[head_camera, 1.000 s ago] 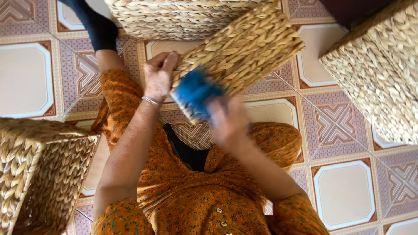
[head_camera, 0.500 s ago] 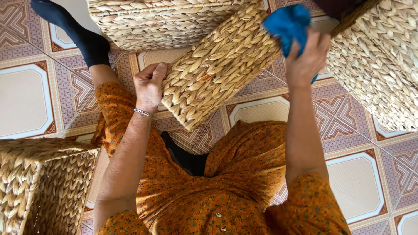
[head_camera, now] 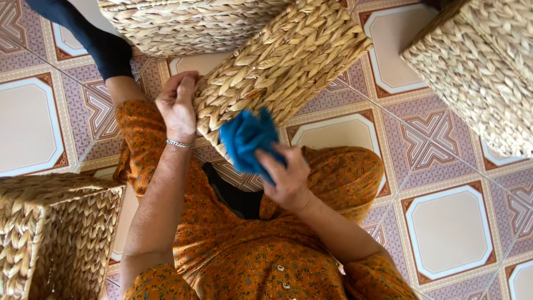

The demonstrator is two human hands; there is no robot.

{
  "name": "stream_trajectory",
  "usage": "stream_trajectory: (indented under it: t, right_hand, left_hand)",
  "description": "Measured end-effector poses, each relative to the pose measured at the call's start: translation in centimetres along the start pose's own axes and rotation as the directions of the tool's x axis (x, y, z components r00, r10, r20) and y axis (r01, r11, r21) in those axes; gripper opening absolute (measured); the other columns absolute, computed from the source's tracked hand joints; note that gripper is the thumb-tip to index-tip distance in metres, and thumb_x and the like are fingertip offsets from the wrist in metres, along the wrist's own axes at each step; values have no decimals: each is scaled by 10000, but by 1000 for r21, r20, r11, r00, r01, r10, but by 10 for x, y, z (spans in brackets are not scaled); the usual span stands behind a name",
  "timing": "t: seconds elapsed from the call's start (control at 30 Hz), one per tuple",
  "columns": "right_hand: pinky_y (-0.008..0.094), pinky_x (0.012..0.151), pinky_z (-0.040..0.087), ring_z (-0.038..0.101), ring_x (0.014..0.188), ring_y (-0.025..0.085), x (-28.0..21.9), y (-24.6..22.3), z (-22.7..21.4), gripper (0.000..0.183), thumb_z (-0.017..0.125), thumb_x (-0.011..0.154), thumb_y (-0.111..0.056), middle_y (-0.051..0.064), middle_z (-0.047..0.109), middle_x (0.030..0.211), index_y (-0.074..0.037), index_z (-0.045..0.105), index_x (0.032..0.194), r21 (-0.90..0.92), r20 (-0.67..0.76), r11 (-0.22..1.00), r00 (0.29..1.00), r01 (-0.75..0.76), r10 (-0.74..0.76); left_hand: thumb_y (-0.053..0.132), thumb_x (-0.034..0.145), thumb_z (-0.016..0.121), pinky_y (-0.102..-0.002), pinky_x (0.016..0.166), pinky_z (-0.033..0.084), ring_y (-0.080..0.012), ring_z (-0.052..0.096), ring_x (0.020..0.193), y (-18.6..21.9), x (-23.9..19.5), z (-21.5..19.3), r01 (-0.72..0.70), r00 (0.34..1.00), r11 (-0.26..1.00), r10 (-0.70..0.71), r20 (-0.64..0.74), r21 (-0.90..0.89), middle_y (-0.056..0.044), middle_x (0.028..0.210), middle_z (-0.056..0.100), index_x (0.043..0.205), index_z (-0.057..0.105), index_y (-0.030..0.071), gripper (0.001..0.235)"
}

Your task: The person sits on the floor and wipes the exterior and interior surfaces of several woven baskets using a blue cloth. They handle each basket one at a time, turning them over to clean all sides.

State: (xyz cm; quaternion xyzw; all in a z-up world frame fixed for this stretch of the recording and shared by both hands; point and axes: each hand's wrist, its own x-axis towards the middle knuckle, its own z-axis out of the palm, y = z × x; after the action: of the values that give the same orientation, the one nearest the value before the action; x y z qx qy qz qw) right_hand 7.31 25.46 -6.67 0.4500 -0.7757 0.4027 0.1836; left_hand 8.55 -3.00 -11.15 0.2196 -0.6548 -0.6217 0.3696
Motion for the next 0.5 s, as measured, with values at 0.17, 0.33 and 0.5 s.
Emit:
stream_trajectory:
  t: [0.17,0.33,0.5]
  right_hand:
    - [444,854,571,656,1020,338,8,51,-15,401,709,787,-99,139,635,1166,-108,687,1188,-44,5,999,1000,15,-15]
    - [439,839,555,661,1002,348,32,166,-20,257,669,1043,-141,186,617,1110,-53,564,1261,-170,-268,969,954,-180,130]
    - [357,892,595,653,1034,235,21,227,-12,299,661,1097,-102,111,661,1193,-14,549,1360,495,-363,818,786,-292,501]
  left_hand:
    - [112,1027,624,-255,827,542,-99,650,877,-7,-4,0,-5,1000,1000,6,-17,21,-51,976,738,1085,738,-26,188]
    - [139,1058,629,-274,768,516,-101,600,822,-15,1,-4,23,1000,991,-23,1,134,-54,905,723,1062,781,-26,224]
    - [332,1031,680,-416,1088,508,-242,610,1216,-8,-15,-12,6,993,999,-12,121,53,-168,1324,643,1359,606,28,453]
